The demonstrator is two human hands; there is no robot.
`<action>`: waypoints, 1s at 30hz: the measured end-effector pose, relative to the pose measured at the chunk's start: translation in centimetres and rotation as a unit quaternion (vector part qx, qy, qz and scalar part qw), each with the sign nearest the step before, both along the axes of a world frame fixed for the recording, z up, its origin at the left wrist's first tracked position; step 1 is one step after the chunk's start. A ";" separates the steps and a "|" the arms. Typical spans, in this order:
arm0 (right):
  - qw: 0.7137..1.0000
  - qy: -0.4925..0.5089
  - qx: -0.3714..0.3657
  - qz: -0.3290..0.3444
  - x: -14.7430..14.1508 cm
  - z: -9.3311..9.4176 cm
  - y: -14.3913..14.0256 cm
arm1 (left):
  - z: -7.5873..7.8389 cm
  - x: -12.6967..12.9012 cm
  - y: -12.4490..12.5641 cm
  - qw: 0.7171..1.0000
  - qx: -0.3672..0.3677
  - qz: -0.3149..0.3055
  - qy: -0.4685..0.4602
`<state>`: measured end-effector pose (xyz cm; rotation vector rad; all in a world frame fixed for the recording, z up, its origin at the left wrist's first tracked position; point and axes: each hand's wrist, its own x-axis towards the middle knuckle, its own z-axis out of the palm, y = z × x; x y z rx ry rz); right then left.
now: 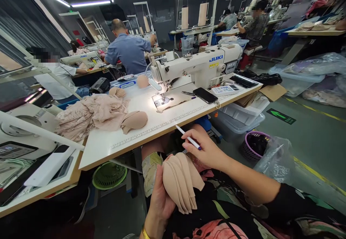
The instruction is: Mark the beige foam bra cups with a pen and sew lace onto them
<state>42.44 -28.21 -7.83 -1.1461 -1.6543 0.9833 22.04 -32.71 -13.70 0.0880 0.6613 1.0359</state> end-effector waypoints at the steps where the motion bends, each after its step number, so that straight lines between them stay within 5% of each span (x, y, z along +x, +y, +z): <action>1: 0.999 0.018 -0.028 0.002 0.4 -0.6 -0.4 | -0.3 -0.2 0.1 1.000 -0.004 0.001 -0.005; 6: 0.967 0.176 -0.173 0.063 0.5 -2.6 -3.1 | -1.3 -0.3 0.3 0.999 0.017 -0.017 -0.041; 12: 0.964 0.193 -0.180 0.033 -0.2 -3.0 -4.1 | -1.1 -0.2 0.0 0.999 0.010 0.019 -0.049; 21: 0.997 0.074 0.011 0.029 -0.4 -3.9 -5.8 | -1.4 -0.1 0.0 0.996 0.000 0.063 -0.056; 25: 0.984 -0.004 0.147 0.101 0.0 -4.5 -6.8 | -1.8 0.0 -0.1 0.995 0.052 0.003 -0.080; 27: 0.988 0.044 0.136 0.062 0.2 -4.6 -6.4 | -1.7 0.2 -0.2 0.989 0.098 -0.046 -0.097; 30: 0.981 0.191 0.024 -0.021 -0.1 -4.7 -4.6 | -1.1 0.9 -0.2 0.976 0.160 -0.089 -0.117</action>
